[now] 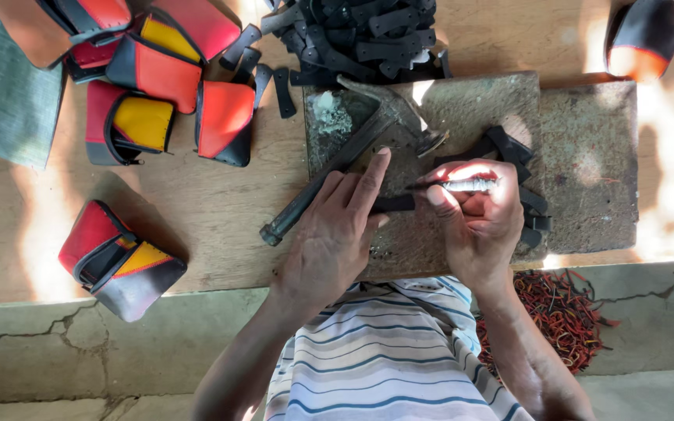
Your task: The person uses a hammer and a small metal punch to drive fasteners into small black leather pieces on a wooden workbench. The person repeatedly positions the punch and strikes it with the hammer, then repositions the leather piece to continue the process.
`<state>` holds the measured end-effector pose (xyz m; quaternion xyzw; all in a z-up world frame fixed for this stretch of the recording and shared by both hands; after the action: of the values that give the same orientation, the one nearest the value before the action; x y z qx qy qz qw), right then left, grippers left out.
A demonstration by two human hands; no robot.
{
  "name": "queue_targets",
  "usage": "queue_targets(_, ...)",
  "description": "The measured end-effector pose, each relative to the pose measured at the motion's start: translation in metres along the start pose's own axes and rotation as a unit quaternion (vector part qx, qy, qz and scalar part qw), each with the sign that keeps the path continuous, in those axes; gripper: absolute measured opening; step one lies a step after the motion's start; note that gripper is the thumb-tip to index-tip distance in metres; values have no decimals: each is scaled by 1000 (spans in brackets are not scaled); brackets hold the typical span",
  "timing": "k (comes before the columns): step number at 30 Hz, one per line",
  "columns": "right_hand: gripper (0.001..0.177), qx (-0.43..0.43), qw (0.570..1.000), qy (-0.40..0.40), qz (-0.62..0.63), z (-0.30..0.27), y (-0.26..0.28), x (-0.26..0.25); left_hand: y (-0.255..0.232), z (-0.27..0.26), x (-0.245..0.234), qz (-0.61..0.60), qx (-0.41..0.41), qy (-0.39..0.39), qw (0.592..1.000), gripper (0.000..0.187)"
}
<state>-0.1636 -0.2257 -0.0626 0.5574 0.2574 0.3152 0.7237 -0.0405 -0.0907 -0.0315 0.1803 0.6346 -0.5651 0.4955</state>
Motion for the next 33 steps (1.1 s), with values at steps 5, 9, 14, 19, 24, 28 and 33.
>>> queue_targets(5,29,-6,999,1,32,2,-1,3,2,-6,1,-3,15,-98,995,76)
queue_targets(9,28,-12,999,5,37,0,0,3,7,-6,2,-33,18,-92,995,84)
queue_targets(14,23,26,999,38,14,6,-2,11,13,-5,9,-53,8,-76,996,85)
queue_targets(19,19,9,995,84,48,13,3,26,13,-2,13,-41,11,-87,995,81)
queue_targets(24,20,-2,992,108,57,19,3,35,16,-7,10,-30,8,-65,997,81)
queue_targets(28,23,-7,993,114,31,20,3,36,18,-13,4,-28,29,-105,994,73)
queue_targets(33,24,-19,992,121,2,22,3,37,43,-19,-15,-51,0,-229,972,52)
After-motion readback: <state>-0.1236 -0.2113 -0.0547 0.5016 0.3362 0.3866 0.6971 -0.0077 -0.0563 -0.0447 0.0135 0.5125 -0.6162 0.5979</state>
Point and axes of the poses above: each hand's wrist, its own z-axis towards the middle knuckle, its own x-axis out of the palm, y = z × x, the point moved 5 cm from there along z, towards the middle knuckle, and after that the axes turned 8 degrees about z, right-handed, at the moved point
